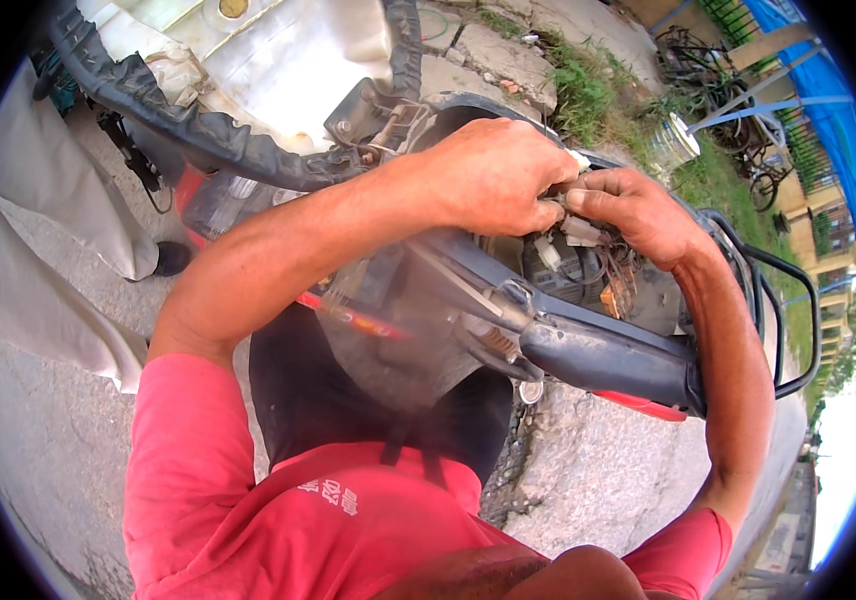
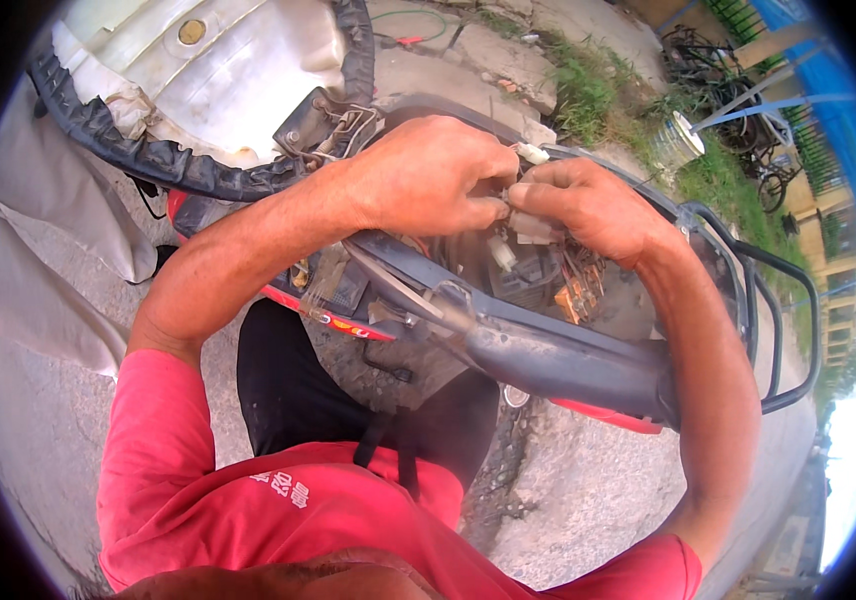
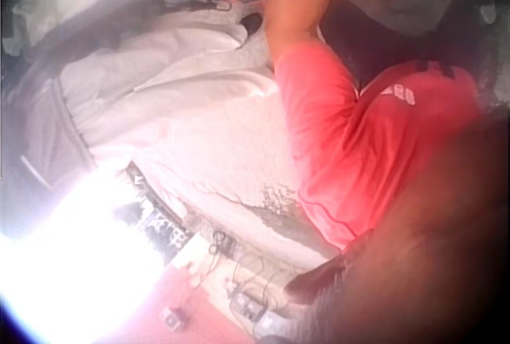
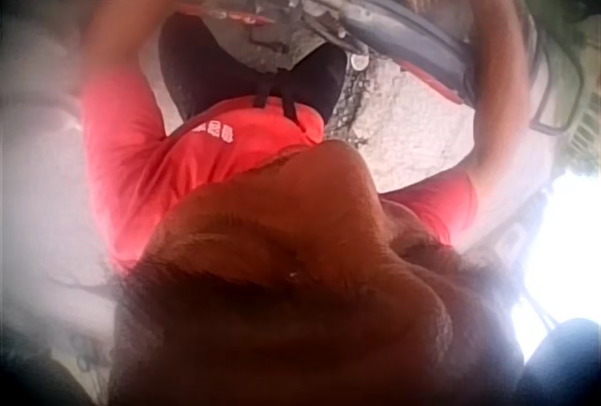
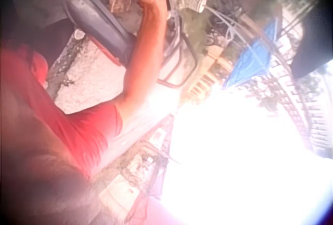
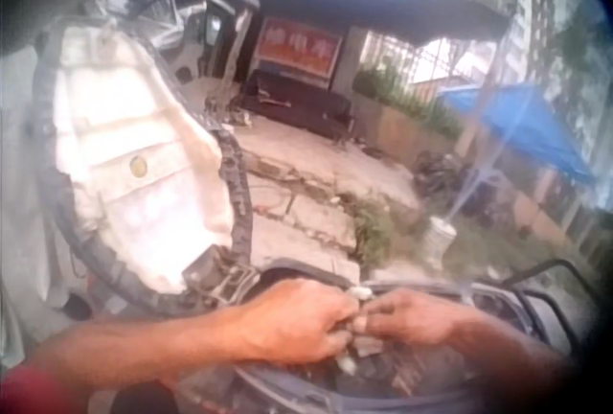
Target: The person works on the internal electrical components of a motorbike, using a screwdriver to remove a cover and then manipulating various wires and a silver electronic module by hand.
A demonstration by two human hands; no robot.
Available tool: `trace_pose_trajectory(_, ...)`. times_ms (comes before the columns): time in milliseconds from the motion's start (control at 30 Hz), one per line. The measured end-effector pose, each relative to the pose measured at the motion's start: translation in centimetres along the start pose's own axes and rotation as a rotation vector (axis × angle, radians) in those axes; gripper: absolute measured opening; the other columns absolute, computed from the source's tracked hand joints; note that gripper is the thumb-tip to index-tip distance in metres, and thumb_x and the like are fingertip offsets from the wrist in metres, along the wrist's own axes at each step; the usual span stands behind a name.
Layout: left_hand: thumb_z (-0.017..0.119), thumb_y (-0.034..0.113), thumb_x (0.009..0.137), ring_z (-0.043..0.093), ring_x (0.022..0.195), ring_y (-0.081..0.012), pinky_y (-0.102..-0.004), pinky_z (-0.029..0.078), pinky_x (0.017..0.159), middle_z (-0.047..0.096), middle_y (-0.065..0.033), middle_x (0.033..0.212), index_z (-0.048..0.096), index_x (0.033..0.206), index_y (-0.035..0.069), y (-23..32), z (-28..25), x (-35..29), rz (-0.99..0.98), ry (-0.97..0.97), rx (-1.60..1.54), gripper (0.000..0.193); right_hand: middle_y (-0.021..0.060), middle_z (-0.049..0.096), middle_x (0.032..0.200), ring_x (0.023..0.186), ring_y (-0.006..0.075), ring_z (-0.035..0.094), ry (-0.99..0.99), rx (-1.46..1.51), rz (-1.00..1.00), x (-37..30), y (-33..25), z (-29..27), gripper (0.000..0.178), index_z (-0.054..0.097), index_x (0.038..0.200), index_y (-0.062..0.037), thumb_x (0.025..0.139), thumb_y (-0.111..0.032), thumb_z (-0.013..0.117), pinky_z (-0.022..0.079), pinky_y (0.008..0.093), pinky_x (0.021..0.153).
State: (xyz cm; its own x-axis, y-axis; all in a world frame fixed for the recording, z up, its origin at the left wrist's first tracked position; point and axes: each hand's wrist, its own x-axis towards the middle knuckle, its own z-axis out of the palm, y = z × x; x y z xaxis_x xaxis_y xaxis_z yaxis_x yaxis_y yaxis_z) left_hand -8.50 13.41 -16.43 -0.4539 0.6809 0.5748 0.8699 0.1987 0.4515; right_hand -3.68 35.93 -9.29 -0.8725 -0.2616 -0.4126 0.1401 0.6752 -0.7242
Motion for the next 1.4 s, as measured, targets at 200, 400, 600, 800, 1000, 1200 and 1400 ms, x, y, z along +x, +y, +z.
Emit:
trace_pose_trajectory(200, 0.076, 0.022, 0.08, 0.071, 0.085, -0.0419, -0.0527, 0.056, 0.072, 0.07, -0.0166, 0.084, 0.068, 0.086, 0.004, 0.3, 0.1, -0.1, 0.009, 0.008, 0.059, 0.021, -0.0015, 0.065, 0.082, 0.076, 0.0077, 0.056, 0.089, -0.01, -0.029, -0.2, -0.3, 1.6, 0.028, 0.074, 0.095, -0.0003, 0.1, -0.026, 0.066, 0.046, 0.0284, 0.069)
trace_pose_trajectory(400, 0.073, 0.022, 0.08, 0.071, 0.082, -0.041, -0.0518, 0.056, 0.07, 0.071, -0.014, 0.084, 0.069, 0.087, 0.007, 0.5, 0.0, 0.0, 0.019, 0.006, 0.12, 0.017, -0.0007, 0.069, 0.087, 0.081, 0.0065, 0.059, 0.103, 0.037, -0.059, -0.1, 0.2, 1.8, 0.027, 0.077, 0.102, -0.001, 0.101, -0.026, 0.067, 0.049, 0.0284, 0.073)
trace_pose_trajectory(600, 0.071, 0.024, 0.079, 0.072, 0.081, -0.0398, -0.0522, 0.057, 0.068, 0.071, -0.0124, 0.084, 0.07, 0.088, 0.009, 1.2, -0.8, -0.7, 0.062, 0.027, 0.117, 0.018, -0.0017, 0.072, 0.093, 0.085, 0.005, 0.062, -0.085, 0.071, -0.043, 0.5, -0.4, 0.3, 0.028, 0.077, 0.116, -0.0015, 0.105, -0.025, 0.065, 0.051, 0.027, 0.077)
trace_pose_trajectory(800, 0.073, 0.025, 0.075, 0.075, 0.089, -0.0394, -0.0515, 0.058, 0.077, 0.076, -0.0163, 0.089, 0.076, 0.093, 0.007, 2.0, -1.4, -0.3, -0.047, -0.099, 0.032, 0.026, 0.0014, 0.074, 0.107, 0.095, 0.0091, 0.065, -0.061, 0.09, 0.003, -1.2, -0.1, 0.1, 0.033, 0.075, 0.121, 0.001, 0.106, -0.026, 0.062, 0.052, 0.0285, 0.085)
trace_pose_trajectory(1000, 0.071, 0.024, 0.079, 0.074, 0.094, -0.0398, -0.0497, 0.058, 0.085, 0.077, -0.0177, 0.094, 0.077, 0.096, 0.007, 1.2, -1.4, -0.6, -0.118, -0.096, -0.019, 0.026, 0.0023, 0.069, 0.098, 0.095, 0.0147, 0.059, 0.054, -0.196, -0.068, -0.2, -1.4, 1.1, 0.028, 0.072, 0.105, -0.0009, 0.103, -0.025, 0.057, 0.047, 0.0323, 0.09)
trace_pose_trajectory(1200, 0.07, 0.023, 0.08, 0.075, 0.094, -0.0427, -0.051, 0.059, 0.084, 0.077, -0.0212, 0.095, 0.077, 0.097, 0.005, 1.2, -0.5, 0.0, -0.138, -0.075, 0.023, 0.026, -0.0016, 0.068, 0.094, 0.084, 0.0083, 0.057, 0.071, -0.016, -0.031, 0.3, 0.5, 0.7, 0.03, 0.074, 0.105, -0.0035, 0.106, -0.03, 0.06, 0.045, 0.0273, 0.075)
trace_pose_trajectory(1400, 0.07, 0.018, 0.08, 0.075, 0.093, -0.0463, -0.0527, 0.06, 0.083, 0.076, -0.0264, 0.093, 0.075, 0.099, 0.001, 1.4, -0.1, -0.1, -0.165, -0.054, -0.002, 0.027, -0.0006, 0.068, 0.089, 0.077, 0.0084, 0.058, 0.129, 0.084, -0.017, 0.6, 0.8, 1.1, 0.032, 0.073, 0.099, -0.0026, 0.105, -0.033, 0.064, 0.046, 0.0274, 0.068)
